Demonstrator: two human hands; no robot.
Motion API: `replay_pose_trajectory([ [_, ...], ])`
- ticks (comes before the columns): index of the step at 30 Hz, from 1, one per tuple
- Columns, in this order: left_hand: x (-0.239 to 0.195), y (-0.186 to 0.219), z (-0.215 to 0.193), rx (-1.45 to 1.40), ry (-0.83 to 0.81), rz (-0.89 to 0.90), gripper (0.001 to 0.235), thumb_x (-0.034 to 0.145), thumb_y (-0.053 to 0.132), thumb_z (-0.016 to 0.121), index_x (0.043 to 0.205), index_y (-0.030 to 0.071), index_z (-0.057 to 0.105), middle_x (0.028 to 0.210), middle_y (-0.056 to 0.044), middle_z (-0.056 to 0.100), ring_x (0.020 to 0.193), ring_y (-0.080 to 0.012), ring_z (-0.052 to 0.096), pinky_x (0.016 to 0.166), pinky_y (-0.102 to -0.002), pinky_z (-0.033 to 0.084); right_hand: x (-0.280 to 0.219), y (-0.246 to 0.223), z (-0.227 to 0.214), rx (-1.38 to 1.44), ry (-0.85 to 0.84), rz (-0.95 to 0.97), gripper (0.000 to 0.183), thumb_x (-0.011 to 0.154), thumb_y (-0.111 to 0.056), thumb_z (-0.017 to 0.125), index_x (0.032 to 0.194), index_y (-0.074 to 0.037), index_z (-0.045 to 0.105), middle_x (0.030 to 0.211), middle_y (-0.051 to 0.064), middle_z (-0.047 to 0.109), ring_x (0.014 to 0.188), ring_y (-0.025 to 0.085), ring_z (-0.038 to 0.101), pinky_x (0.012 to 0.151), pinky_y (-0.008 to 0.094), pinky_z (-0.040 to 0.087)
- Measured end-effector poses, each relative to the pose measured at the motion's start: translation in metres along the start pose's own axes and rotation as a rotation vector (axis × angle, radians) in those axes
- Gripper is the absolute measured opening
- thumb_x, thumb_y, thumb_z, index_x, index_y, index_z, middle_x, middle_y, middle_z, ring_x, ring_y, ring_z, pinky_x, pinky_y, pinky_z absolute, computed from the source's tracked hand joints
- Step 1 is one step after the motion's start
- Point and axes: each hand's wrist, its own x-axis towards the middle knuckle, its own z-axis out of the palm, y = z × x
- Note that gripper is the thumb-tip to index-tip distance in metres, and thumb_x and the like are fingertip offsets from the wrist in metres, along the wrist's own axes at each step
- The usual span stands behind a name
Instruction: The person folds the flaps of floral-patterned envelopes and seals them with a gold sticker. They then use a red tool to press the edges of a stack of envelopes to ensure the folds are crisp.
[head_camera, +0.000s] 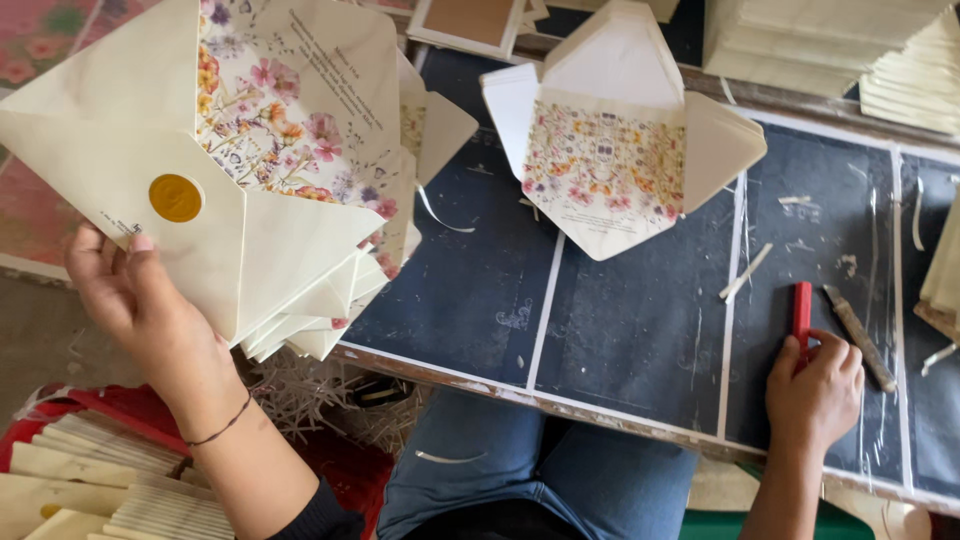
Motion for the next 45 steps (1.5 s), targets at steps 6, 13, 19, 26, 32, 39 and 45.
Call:
replay_pose_trajectory([
  [6,-0.005,-0.004,-0.006,0.006,-0.036,-0.277,0.036,0.104,0.017,0.059,0.14,0.017,0.059,0.137,-0.006,0.068,0.126,-0.0171,0.062,0.109,-0.032,0.054,-0.001,0.007,0.01,0.016,0.013,0.003,0.029,0.118,-0.024,0.076,0.138,-0.003,0.073,0.126,0.024,0.071,0.115,0.047,0.067,0.092,0.056,0.052],
  [13,-0.027,0.017,0.032,-0.118,-0.797,-0.49,0.044,0.107,0.026,0.055,0.146,0.008,0.048,0.112,-0.002,0.063,0.102,-0.013,0.058,0.095,-0.027,0.047,0.005,-0.01,-0.011,0.054,-0.027,0.052,0.031,0.118,-0.025,0.076,0.138,-0.003,0.071,0.129,0.025,0.069,0.117,0.049,0.065,0.088,0.06,0.051],
  [19,-0.104,0.018,0.13,0.008,-1.544,-0.07,0.025,0.114,0.011,0.046,0.132,0.001,0.06,0.063,0.004,0.053,0.042,-0.004,0.036,0.037,-0.02,0.029,0.014,-0.092,-0.083,0.397,0.079,-0.005,0.045,0.127,-0.034,0.057,0.142,0.008,0.066,0.136,0.03,0.056,0.129,0.046,0.053,0.084,0.06,0.051],
  [26,-0.148,0.033,0.163,0.349,-1.551,0.356,0.087,0.098,0.059,0.069,0.168,0.016,0.04,0.169,-0.023,0.036,0.159,-0.045,0.03,0.122,-0.075,0.022,-0.018,-0.209,-0.121,0.676,-0.299,-0.413,0.033,0.098,-0.01,0.073,0.131,-0.007,0.075,0.135,0.016,0.073,0.13,0.039,0.068,0.106,0.05,0.054],
  [32,-0.177,-0.007,0.149,0.288,-1.474,0.417,0.08,0.099,0.039,0.063,0.171,0.013,0.039,0.175,-0.023,0.035,0.163,-0.0406,0.032,0.128,-0.068,0.019,-0.05,-0.22,-0.09,0.517,-0.274,-0.51,0.05,0.108,-0.019,0.059,0.155,-0.004,0.059,0.167,0.015,0.055,0.155,0.034,0.049,0.126,0.046,0.038],
  [39,-0.172,0.004,0.15,0.173,-1.463,0.388,0.058,0.109,0.025,0.038,0.166,0.02,0.052,0.17,-0.023,0.045,0.16,-0.0431,0.037,0.127,-0.065,0.024,-0.049,-0.217,-0.09,0.501,-0.35,-0.537,0.053,0.11,-0.02,0.053,0.161,-0.007,0.054,0.172,0.01,0.05,0.16,0.031,0.042,0.129,0.048,0.03],
  [45,-0.194,-0.007,0.148,0.302,-1.396,0.546,0.057,0.105,0.026,0.046,0.161,0.022,0.058,0.175,-0.021,0.04,0.165,-0.0375,0.03,0.13,-0.063,0.018,-0.039,-0.213,-0.092,0.545,-0.383,-0.571,0.05,0.109,-0.026,0.057,0.156,-0.008,0.059,0.167,0.009,0.055,0.156,0.034,0.047,0.125,0.05,0.036],
])
